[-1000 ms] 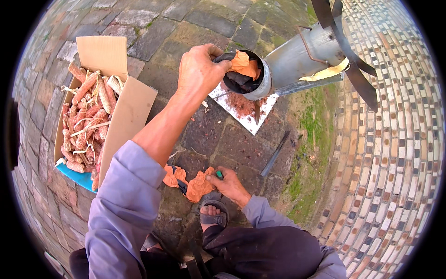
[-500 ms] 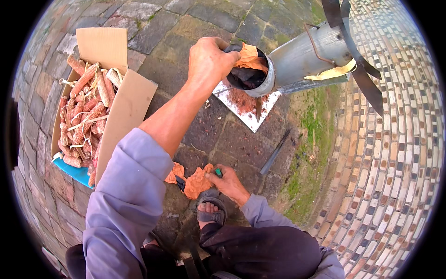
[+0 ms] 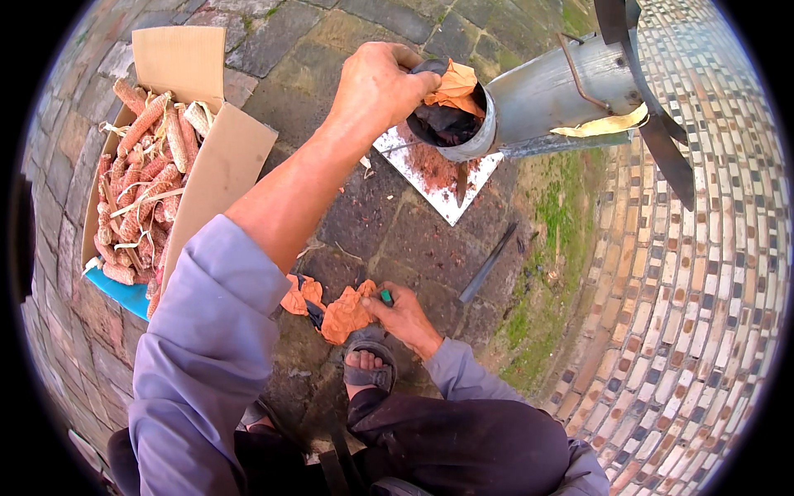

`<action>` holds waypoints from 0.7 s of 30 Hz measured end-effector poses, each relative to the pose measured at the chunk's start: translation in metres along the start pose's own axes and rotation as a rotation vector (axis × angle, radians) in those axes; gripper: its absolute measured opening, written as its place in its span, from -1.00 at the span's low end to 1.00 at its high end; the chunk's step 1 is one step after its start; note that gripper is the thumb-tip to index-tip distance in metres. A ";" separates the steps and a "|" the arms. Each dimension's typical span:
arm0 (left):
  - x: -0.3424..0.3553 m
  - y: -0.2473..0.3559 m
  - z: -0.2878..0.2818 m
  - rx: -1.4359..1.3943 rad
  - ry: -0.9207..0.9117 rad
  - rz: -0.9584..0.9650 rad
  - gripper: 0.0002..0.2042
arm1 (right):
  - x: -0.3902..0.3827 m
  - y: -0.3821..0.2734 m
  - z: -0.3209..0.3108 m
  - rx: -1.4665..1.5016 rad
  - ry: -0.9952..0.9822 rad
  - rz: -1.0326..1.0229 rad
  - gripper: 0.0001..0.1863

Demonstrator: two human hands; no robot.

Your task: The person tears orange paper and places it into a metal stove to start a fire. They then add dried corn cobs from a cardboard box into the stove and use a metal rod to adjust the burning material.

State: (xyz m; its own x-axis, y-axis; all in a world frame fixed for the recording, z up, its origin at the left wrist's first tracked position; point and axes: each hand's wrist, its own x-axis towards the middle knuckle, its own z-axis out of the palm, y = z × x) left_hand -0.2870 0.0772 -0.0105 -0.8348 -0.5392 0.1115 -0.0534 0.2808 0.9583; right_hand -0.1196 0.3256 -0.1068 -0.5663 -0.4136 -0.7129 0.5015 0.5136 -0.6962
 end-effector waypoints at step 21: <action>-0.001 -0.005 -0.011 0.105 -0.055 -0.037 -0.68 | -0.003 -0.010 0.002 0.021 -0.007 0.031 -0.81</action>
State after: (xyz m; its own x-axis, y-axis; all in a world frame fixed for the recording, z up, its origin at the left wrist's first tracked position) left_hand -0.2800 0.0673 -0.0122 -0.8599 -0.5071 0.0592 -0.1391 0.3443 0.9285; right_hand -0.1216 0.3200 -0.0982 -0.5455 -0.4027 -0.7350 0.5329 0.5103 -0.6750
